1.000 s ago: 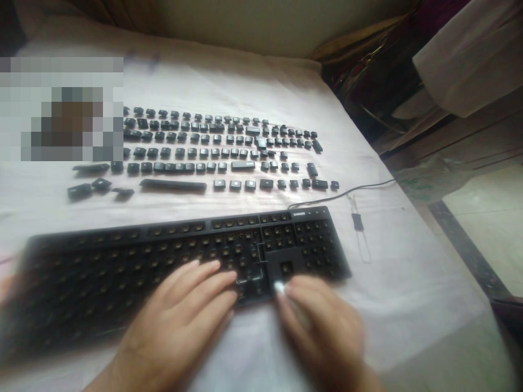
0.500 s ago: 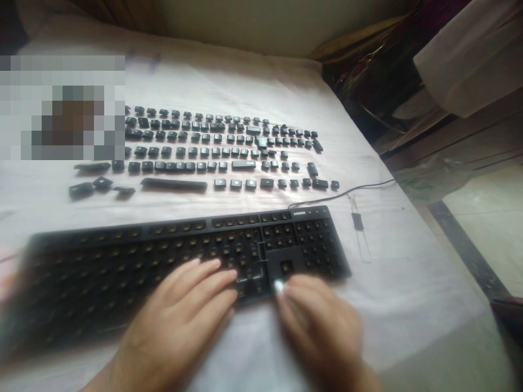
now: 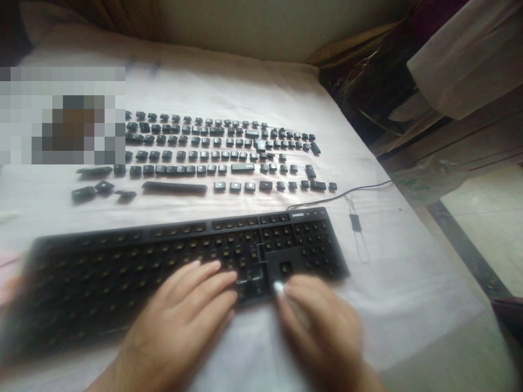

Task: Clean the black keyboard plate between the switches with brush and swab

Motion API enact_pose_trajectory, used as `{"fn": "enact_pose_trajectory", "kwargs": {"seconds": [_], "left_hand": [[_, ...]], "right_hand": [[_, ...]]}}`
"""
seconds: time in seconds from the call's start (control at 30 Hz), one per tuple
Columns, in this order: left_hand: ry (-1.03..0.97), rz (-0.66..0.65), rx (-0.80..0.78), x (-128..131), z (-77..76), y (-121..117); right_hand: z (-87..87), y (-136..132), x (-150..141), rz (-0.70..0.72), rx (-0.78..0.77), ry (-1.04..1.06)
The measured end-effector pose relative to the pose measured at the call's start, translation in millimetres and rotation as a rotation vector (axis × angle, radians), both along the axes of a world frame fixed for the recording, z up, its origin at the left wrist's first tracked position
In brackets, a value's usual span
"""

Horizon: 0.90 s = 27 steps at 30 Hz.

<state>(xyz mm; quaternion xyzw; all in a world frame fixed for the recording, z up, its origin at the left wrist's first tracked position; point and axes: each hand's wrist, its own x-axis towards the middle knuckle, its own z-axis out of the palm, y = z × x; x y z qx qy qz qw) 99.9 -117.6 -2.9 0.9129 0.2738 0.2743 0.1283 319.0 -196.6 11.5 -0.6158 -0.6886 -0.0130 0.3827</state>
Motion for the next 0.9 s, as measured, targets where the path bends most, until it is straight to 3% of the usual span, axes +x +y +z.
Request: {"fn": "enact_pose_trajectory", "kwargs": {"seconds": [0.2, 0.47, 0.9], "left_hand": [[-0.025, 0.013, -0.011, 0, -1.2, -1], [-0.039, 0.026, -0.038, 0, -6.3, -4], [-0.041, 0.03, -0.027, -1, -5.4, -4]], "right_hand": [[19.8, 7, 19, -0.071, -0.009, 0.015], [-0.8, 16, 27, 0.033, 0.024, 0.031], [-3.4, 20, 23, 0.066, -0.012, -0.022]]}}
